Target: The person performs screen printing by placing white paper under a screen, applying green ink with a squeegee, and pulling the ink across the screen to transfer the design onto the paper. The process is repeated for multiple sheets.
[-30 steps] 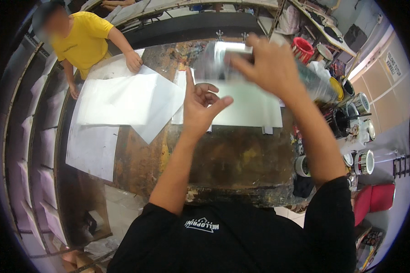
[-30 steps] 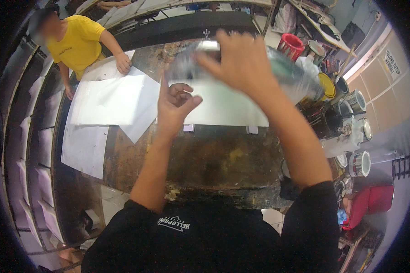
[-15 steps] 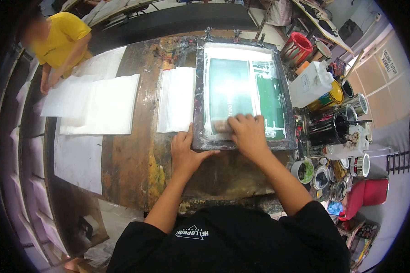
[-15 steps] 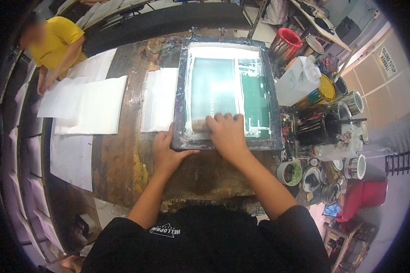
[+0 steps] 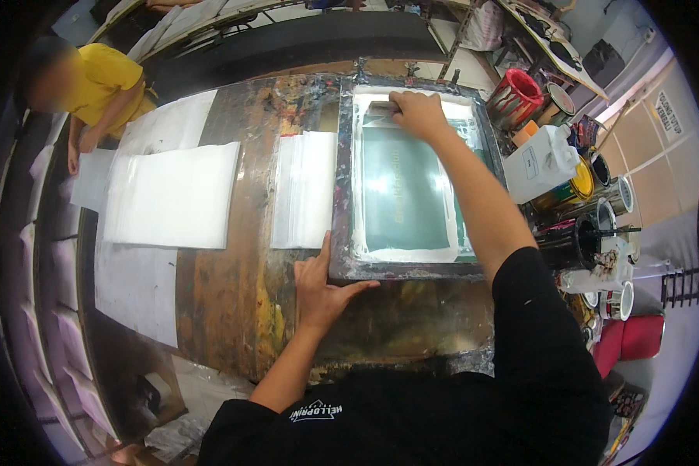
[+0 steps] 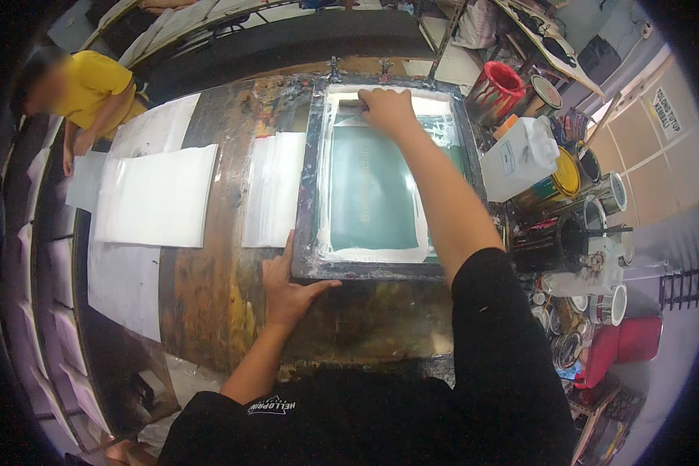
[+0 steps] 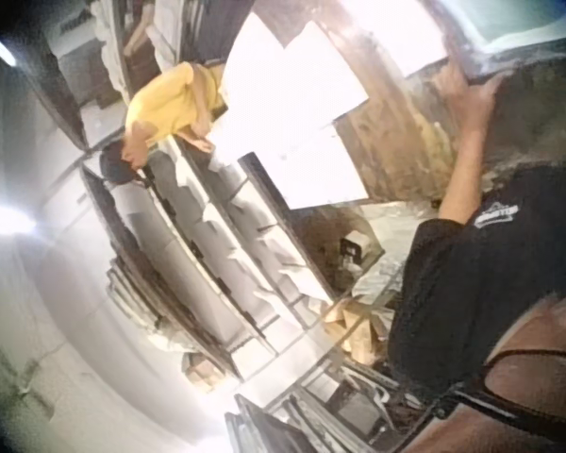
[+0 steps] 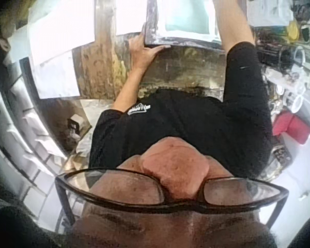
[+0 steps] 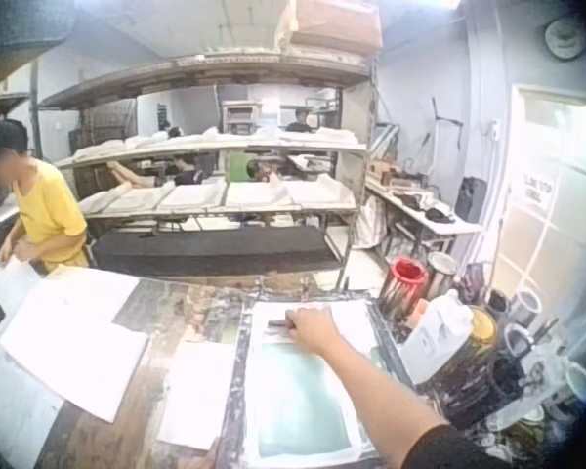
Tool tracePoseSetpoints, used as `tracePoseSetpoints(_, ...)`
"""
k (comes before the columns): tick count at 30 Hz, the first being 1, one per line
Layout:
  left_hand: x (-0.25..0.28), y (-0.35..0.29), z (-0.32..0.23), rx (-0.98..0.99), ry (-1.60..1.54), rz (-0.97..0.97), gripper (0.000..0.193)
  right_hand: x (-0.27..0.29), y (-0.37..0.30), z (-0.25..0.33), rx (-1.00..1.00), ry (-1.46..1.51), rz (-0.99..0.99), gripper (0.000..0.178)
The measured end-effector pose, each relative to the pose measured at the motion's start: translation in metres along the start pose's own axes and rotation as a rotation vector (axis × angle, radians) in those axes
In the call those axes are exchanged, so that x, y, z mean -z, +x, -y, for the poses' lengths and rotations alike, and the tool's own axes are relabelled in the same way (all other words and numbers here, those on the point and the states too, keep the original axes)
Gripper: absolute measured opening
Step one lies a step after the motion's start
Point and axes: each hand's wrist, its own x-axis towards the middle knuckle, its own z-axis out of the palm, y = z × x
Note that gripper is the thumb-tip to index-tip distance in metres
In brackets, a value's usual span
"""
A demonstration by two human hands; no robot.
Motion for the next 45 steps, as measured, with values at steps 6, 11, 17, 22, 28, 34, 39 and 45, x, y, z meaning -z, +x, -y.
tracePoseSetpoints(6, -0.001, -0.002, 0.001, -0.005, -0.024, -0.013, 0.116, 0.023, -0.105, 0.053, 0.03, -0.062, 0.027, 0.029)
tracePoseSetpoints(11, 0.003, 0.0, -0.007, 0.019, -0.086, -0.024, 0.109, 0.075, -0.215, 0.108, 0.049, -0.036, 0.172, 0.041)
tracePoseSetpoints(17, 0.004, 0.031, -0.045, 0.054, -0.928, -0.175, 0.097, 0.151, -0.225, 0.142, 0.093, -0.042, -0.31, 0.051)
tracePoseSetpoints(22, 0.03, 0.052, -0.055, -0.114, -0.372, -0.033, 0.1, 0.192, -0.158, 0.127, 0.138, -0.12, -0.602, 0.054)
tracePoseSetpoints(28, -0.024, 0.0, 0.009, 0.022, 0.61, 0.16, 0.118, 0.244, -0.106, 0.114, 0.121, -0.036, -0.583, 0.065)
tracePoseSetpoints(34, -0.015, 0.008, -0.006, 0.049, 0.447, 0.197, 0.125, 0.261, -0.081, 0.105, 0.076, 0.028, -0.57, 0.07)
tracePoseSetpoints(39, 0.002, 0.048, -0.033, -0.172, 0.18, -0.083, 0.09, 0.26, -0.076, 0.105, 0.087, 0.01, -0.56, 0.072)
tracePoseSetpoints(45, 0.022, 0.09, -0.024, -0.088, 0.008, -0.338, 0.06, 0.259, -0.078, 0.102, 0.056, 0.033, -0.509, 0.075)
